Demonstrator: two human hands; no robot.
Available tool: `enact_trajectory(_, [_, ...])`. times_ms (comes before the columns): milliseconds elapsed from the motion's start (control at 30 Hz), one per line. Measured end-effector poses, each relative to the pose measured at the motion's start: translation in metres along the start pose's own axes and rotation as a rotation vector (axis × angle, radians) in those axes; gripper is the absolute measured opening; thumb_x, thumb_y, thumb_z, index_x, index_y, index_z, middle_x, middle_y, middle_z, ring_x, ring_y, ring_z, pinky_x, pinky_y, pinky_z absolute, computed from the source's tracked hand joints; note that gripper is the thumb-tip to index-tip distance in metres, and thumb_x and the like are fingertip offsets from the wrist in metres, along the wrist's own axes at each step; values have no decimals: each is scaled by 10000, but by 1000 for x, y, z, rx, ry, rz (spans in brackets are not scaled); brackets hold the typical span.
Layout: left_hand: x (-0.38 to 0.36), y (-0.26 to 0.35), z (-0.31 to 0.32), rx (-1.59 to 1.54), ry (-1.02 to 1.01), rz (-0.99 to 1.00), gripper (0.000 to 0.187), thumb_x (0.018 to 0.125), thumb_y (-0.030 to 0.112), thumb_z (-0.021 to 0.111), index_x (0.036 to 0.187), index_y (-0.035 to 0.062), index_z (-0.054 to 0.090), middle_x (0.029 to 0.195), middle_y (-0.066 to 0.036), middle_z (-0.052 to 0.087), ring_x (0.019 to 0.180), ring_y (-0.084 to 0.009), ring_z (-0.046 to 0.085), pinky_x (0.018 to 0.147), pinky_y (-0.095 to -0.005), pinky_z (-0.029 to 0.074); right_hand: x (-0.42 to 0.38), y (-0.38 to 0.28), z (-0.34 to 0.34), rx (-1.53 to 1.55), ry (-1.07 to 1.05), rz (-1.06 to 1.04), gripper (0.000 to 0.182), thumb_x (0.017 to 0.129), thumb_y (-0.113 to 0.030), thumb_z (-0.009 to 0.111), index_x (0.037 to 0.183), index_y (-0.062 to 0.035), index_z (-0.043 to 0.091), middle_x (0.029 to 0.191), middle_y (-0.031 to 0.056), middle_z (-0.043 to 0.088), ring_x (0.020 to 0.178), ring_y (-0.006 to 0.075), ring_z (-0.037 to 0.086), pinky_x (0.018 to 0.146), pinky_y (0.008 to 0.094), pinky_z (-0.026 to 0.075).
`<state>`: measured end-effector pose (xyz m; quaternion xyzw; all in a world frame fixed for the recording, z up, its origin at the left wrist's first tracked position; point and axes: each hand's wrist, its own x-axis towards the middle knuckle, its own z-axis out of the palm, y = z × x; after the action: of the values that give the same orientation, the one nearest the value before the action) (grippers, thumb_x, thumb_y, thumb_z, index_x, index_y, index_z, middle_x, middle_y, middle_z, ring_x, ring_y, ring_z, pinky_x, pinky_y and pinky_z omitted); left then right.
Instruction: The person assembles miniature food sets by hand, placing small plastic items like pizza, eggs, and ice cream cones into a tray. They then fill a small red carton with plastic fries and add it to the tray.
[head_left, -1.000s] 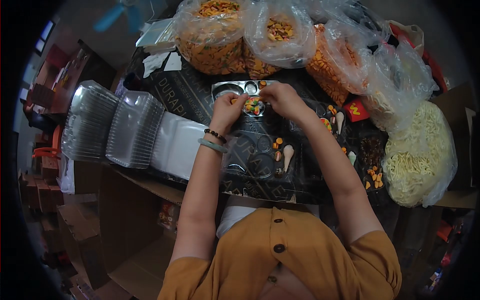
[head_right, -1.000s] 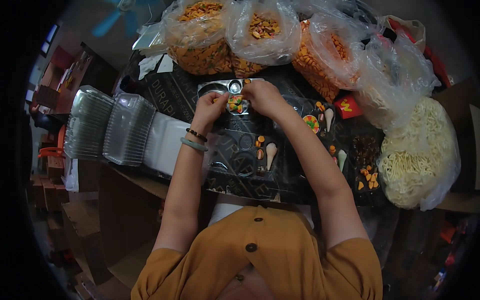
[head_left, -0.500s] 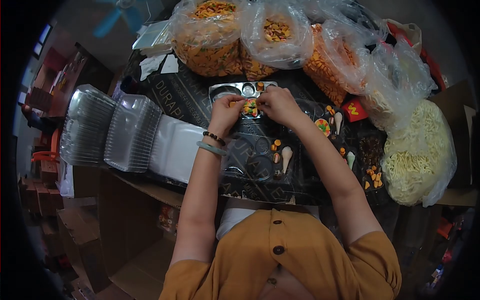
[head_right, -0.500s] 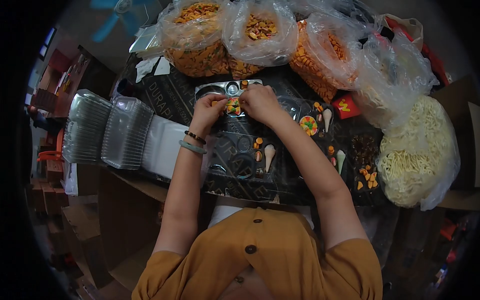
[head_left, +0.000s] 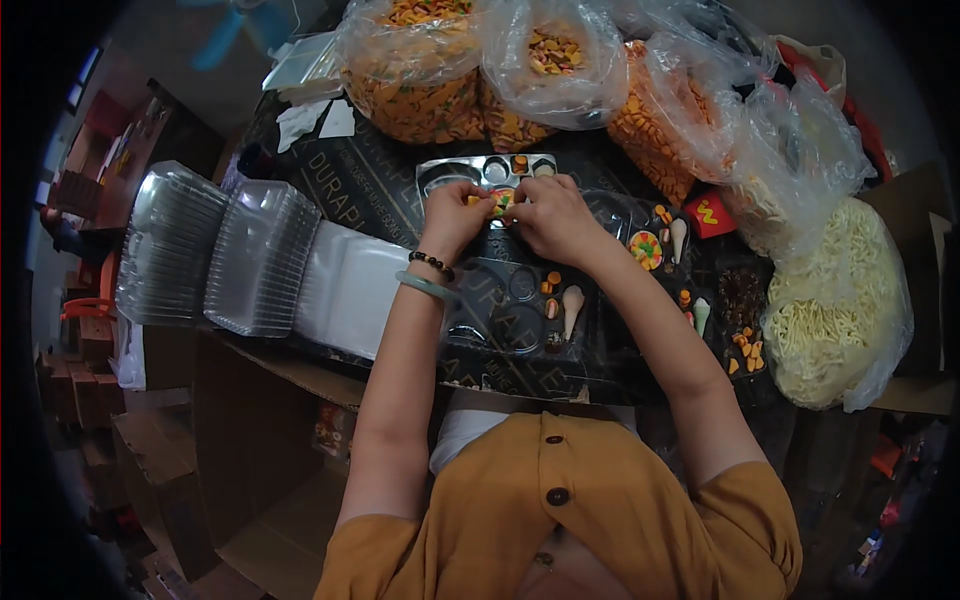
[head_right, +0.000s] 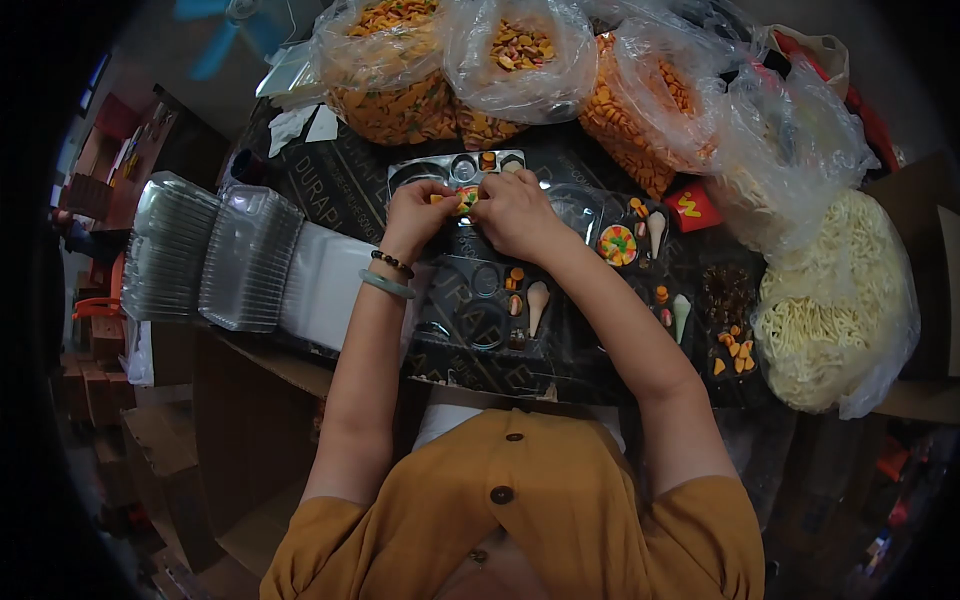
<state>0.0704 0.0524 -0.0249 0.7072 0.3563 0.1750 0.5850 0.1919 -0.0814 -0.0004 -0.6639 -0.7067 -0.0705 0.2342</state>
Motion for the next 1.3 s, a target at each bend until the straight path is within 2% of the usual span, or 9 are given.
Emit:
enact_trajectory(67, [1, -1, 0, 217, 73, 82, 158, 705, 127, 712, 802, 9, 671, 746, -97, 669, 684, -155, 635, 641, -269, 493, -4, 0, -1, -25, -33, 52, 74, 699, -148, 670, 764, -114, 668, 852, 25, 554, 876, 206, 536, 808, 364, 356])
enact_trajectory(167, [-1, 3, 1, 278, 74, 86, 159, 701, 111, 724, 810, 7, 674, 737, -44, 658, 671, -103, 597, 627, -237, 474, -6, -2, -2, -54, 5, 81, 73, 706, -167, 678, 747, -109, 661, 828, 24, 551, 850, 205, 538, 803, 362, 348])
enact_trajectory(267, [-4, 6, 1, 291, 84, 89, 159, 695, 111, 725, 810, 12, 676, 740, -52, 664, 675, -105, 600, 634, -242, 478, -3, -2, 7, -42, 86, 96, 78, 704, -176, 680, 722, -105, 652, 801, 25, 544, 825, 199, 540, 797, 363, 344])
enact_trajectory(500, [-4, 4, 2, 336, 109, 91, 157, 702, 108, 720, 818, 10, 677, 741, -51, 660, 668, -100, 596, 623, -240, 476, -1, 1, 6, -90, -2, 116, 101, 706, -204, 679, 728, -110, 647, 765, 30, 534, 803, 202, 547, 799, 368, 339])
enact_trajectory(700, [0, 1, -1, 75, 76, -34, 139, 766, 100, 684, 844, -11, 655, 747, -22, 631, 652, -78, 561, 598, -210, 456, 8, -4, 16, -35, 12, 190, 106, 707, -199, 683, 771, -116, 667, 779, 36, 550, 827, 207, 557, 808, 371, 332])
enact_trajectory(933, [5, -9, -3, -58, 8, -67, 128, 764, 79, 688, 833, -12, 630, 741, -17, 615, 655, -88, 572, 585, -212, 459, 9, -3, 24, 15, 30, 171, 84, 720, -172, 674, 794, -134, 675, 798, 36, 561, 829, 202, 560, 804, 370, 329])
enact_trajectory(1033, [3, -9, -2, 23, 31, -13, 123, 731, 75, 704, 794, 1, 630, 730, -22, 624, 658, -94, 581, 596, -229, 470, 2, 0, 17, 74, 30, 248, 69, 723, -177, 673, 775, -131, 671, 799, 32, 570, 823, 200, 563, 795, 365, 329])
enact_trajectory(1100, [-5, 7, -2, 336, 92, 26, 161, 677, 107, 728, 769, 16, 633, 716, -60, 641, 653, -134, 603, 619, -262, 487, -1, 0, 12, 66, 13, 268, 82, 725, -187, 676, 768, -119, 664, 785, 33, 577, 816, 204, 567, 785, 365, 331])
enact_trajectory(1300, [-3, 3, 6, 462, 239, 117, 243, 621, 172, 750, 779, 24, 642, 743, -129, 652, 689, -230, 639, 653, -300, 497, 1, -5, 7, -11, -53, 355, 107, 722, -198, 665, 778, -106, 664, 807, 57, 600, 827, 236, 584, 766, 395, 360])
